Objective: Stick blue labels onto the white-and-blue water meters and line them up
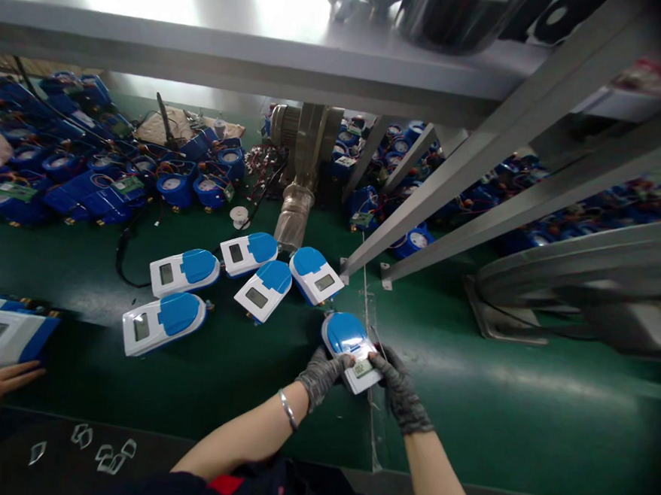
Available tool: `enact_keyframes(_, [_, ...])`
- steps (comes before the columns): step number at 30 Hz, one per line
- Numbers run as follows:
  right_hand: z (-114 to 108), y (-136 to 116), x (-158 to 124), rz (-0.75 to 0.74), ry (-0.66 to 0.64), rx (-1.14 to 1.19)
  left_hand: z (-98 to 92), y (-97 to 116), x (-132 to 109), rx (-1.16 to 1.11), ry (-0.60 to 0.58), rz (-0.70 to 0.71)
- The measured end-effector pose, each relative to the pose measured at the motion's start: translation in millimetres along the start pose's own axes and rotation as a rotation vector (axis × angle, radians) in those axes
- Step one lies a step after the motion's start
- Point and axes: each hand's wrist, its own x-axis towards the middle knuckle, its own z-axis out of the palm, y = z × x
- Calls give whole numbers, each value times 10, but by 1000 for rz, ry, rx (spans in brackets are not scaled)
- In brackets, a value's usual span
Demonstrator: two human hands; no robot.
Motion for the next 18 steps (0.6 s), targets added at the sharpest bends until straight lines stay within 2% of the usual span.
enact_keyframes(4, [-76,-154,243,-29,-54,-43,119,-12,138,-8,26,-13])
enact_keyframes(8, [-49,-269,304,-3,-133,-99,154,45,147,8,60,6])
enact_keyframes(12, [53,-362,345,5,-176,-45,123,126,180,57,90,-33])
enact_keyframes(15, [94,-402,282,-29,-141,23,45,95,108,143,86,-108])
enact_keyframes(18, [-38,-416,176,-120,2,132,-27,-16,-39,190,127,-254])
